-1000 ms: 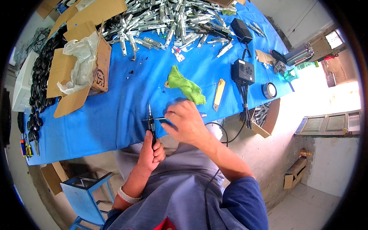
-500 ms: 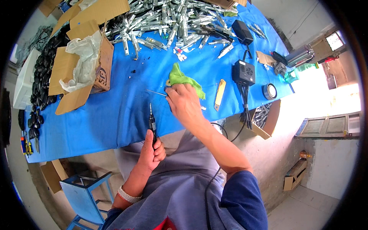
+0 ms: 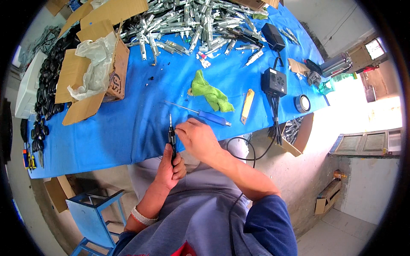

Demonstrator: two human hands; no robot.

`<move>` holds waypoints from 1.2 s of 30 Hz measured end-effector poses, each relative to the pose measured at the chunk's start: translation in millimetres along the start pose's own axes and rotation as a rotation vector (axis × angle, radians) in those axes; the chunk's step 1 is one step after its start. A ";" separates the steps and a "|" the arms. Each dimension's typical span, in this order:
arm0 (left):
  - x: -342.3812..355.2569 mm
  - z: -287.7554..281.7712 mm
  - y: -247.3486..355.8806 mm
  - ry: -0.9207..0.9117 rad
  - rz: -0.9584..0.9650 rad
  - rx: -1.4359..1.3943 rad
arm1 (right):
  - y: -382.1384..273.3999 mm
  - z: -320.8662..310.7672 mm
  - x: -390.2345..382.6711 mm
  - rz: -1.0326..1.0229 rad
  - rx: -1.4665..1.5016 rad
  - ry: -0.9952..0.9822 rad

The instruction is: The person uses a soldering iron to apply heat to small cylindrical metal components held in their left hand. They repeatedly touch the tip of the soldering iron to the components, likely melting solder or cleaning the tip, while working over a blue-covered table cluttered with similar parts and tools.

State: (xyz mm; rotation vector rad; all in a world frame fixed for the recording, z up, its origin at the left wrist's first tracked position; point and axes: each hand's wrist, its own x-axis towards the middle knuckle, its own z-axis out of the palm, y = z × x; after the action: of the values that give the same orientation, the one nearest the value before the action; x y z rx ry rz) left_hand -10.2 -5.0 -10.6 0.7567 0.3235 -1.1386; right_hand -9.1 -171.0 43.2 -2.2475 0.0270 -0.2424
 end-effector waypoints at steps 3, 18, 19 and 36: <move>1.4 -2.5 -1.2 0.001 -0.019 -0.025 | -6.5 -1.4 3.6 0.081 0.104 0.024; -1.2 5.2 1.4 0.017 -0.015 0.007 | -4.1 6.8 8.6 -0.018 0.049 0.068; -1.4 5.3 1.6 0.012 -0.013 0.005 | -3.2 7.4 8.1 -0.068 0.012 0.071; -3.4 3.6 3.2 -0.039 -0.057 -0.057 | 12.4 -31.6 -1.5 -0.152 -0.294 0.380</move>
State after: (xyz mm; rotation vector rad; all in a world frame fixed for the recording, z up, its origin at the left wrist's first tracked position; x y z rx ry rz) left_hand -9.1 -4.4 -4.8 0.6775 0.3449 -1.1916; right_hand -15.6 -202.9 52.9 -2.4640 0.0999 -0.7893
